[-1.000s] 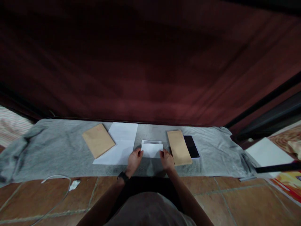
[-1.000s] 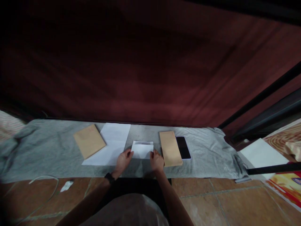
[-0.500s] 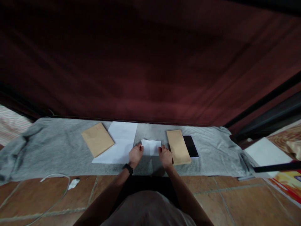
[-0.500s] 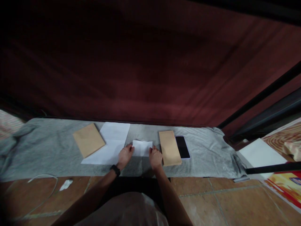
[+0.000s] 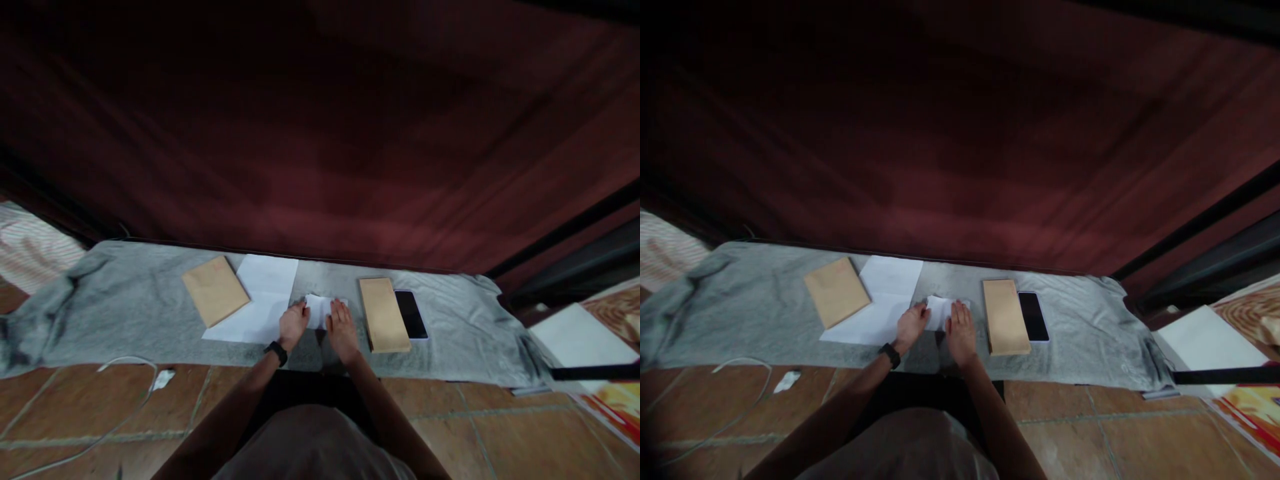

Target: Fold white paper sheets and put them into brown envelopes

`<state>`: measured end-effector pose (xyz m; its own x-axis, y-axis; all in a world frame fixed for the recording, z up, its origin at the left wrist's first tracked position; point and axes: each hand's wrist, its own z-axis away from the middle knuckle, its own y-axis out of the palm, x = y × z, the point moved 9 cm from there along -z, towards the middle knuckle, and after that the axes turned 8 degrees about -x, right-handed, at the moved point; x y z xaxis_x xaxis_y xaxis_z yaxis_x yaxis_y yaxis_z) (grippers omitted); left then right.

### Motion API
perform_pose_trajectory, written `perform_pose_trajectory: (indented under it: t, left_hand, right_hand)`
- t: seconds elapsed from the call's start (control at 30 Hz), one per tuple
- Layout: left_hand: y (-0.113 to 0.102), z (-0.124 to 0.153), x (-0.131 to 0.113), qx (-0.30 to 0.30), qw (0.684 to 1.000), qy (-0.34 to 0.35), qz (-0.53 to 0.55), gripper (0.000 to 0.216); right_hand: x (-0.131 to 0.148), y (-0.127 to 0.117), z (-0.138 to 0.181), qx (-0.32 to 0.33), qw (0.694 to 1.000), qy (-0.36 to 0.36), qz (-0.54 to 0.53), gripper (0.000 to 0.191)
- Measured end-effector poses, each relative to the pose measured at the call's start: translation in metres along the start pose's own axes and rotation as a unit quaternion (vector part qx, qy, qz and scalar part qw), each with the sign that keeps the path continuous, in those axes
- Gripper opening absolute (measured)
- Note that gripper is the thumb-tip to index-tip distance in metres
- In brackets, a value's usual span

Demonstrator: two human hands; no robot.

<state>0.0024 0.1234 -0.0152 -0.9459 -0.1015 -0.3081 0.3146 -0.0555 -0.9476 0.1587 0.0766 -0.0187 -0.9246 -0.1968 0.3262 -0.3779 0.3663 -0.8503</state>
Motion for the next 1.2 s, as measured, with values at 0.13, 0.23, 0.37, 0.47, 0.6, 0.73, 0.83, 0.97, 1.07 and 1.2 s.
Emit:
perform_pose_trajectory:
  t: [0.13,0.23,0.37,0.47,0.6,0.73,0.83,0.97,1.07,1.2]
  left_hand:
    - [0.001,0.0,-0.001,-0.003,1.0,0.009,-0.001,0.032]
    - [0.003,0.0,0.0,-0.006,1.0,0.009,-0.003,0.033]
    - [0.006,-0.001,0.001,-0.011,1.0,0.006,-0.007,0.035]
    - [0.009,-0.001,0.001,-0.013,1.0,0.003,-0.01,0.037]
    - [0.012,0.001,0.0,-0.015,1.0,0.001,-0.011,0.039]
    - [0.012,0.006,0.001,-0.02,1.0,0.001,-0.01,0.041]
    - [0.009,0.011,-0.004,-0.032,0.999,0.016,-0.005,0.042]
    - [0.007,0.023,-0.03,-0.057,0.993,0.101,0.012,0.05]
    - [0.016,0.04,-0.063,-0.054,0.969,0.237,0.047,0.052]
    - [0.029,0.057,-0.076,-0.043,0.935,0.34,0.088,0.055]
  right_hand:
    - [0.002,0.014,0.008,0.024,1.0,0.016,0.012,0.053]
    - [0.0,0.014,0.011,0.004,0.999,0.023,0.022,0.052]
    - [0.0,0.015,0.014,-0.018,0.999,0.018,0.029,0.054]
    - [0.0,0.018,0.015,-0.009,0.999,0.014,0.041,0.056]
    - [0.001,0.017,0.015,-0.016,0.999,0.005,0.047,0.055]
    - [0.002,0.015,0.015,-0.021,0.999,0.003,0.041,0.055]
    - [0.002,0.015,0.014,-0.008,1.0,0.007,0.029,0.057]
    - [-0.001,0.02,0.015,0.031,0.999,0.022,0.028,0.059]
    - [-0.002,0.027,0.02,0.066,0.996,0.011,0.05,0.06]
    - [-0.001,0.03,0.024,0.074,0.995,-0.018,0.059,0.064]
